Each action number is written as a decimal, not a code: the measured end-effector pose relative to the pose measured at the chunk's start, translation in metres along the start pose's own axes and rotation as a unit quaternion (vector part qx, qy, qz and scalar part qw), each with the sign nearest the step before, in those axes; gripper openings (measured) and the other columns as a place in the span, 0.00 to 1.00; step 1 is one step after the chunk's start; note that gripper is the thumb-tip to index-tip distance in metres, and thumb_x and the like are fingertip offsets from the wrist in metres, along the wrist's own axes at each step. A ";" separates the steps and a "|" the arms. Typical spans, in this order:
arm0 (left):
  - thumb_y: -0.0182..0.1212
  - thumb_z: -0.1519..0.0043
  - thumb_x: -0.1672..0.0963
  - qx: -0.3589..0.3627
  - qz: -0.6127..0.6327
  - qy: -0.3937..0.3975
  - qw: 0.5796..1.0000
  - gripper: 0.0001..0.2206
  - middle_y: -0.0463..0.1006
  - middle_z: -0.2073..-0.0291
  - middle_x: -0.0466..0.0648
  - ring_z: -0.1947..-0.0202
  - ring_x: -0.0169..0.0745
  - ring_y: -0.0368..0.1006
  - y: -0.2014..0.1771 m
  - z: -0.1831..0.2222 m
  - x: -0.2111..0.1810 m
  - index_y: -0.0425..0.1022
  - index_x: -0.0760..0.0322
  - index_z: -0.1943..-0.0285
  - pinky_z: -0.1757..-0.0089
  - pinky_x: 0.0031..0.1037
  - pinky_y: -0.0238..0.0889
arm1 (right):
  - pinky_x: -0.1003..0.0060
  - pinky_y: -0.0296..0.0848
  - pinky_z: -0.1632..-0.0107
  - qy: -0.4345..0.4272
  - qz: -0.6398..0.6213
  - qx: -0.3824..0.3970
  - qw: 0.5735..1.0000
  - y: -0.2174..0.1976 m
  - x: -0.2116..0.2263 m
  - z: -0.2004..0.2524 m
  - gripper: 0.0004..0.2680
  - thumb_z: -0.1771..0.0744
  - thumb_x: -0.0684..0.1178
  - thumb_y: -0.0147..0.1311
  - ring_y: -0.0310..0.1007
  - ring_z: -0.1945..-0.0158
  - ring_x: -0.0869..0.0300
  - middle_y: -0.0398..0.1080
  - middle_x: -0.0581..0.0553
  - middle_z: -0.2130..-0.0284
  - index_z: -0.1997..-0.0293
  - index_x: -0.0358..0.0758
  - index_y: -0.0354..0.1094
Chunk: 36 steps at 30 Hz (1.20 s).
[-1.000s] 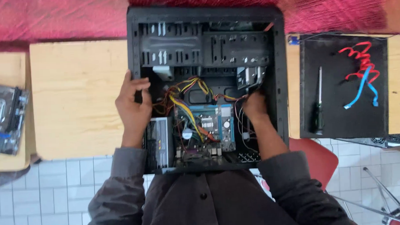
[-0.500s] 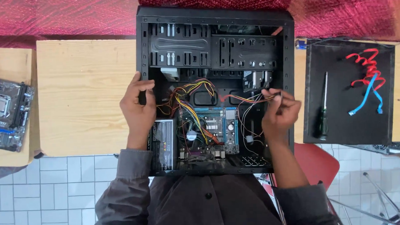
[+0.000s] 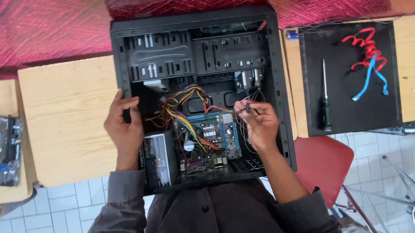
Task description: Routing and connecting internal power and data cables to a motherboard inside a computer case.
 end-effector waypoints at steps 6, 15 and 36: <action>0.58 0.35 0.70 0.002 -0.001 -0.007 1.000 0.11 0.82 0.58 0.54 0.36 0.73 0.69 0.001 0.002 0.004 0.81 0.67 0.57 0.38 0.56 0.61 | 0.28 0.74 0.43 0.025 -0.015 0.004 1.000 0.012 0.010 0.001 0.12 0.35 0.27 0.54 0.75 0.47 0.30 0.74 0.26 0.51 0.51 0.30 0.60; 0.56 0.34 0.69 0.009 -0.005 -0.014 1.000 0.11 0.82 0.58 0.54 0.34 0.73 0.67 0.003 0.003 0.006 0.80 0.66 0.57 0.38 0.56 0.60 | 0.26 0.72 0.42 0.032 -0.023 0.008 0.999 0.016 0.011 0.000 0.12 0.34 0.28 0.54 0.74 0.46 0.30 0.75 0.28 0.51 0.49 0.33 0.59; 0.53 0.33 0.69 0.018 -0.010 -0.016 1.000 0.12 0.82 0.57 0.54 0.33 0.74 0.64 0.005 0.003 0.003 0.80 0.65 0.58 0.39 0.56 0.61 | 0.41 0.80 0.44 -0.083 0.185 -0.051 0.978 0.013 0.037 -0.002 0.11 0.31 0.29 0.49 0.74 0.46 0.32 0.68 0.30 0.51 0.47 0.32 0.53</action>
Point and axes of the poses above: each hand's wrist, its own z-axis away from the middle knuckle, its own y-axis out of the palm, x = y × z, the point moved 10 cm from there along -z, towards the middle knuckle
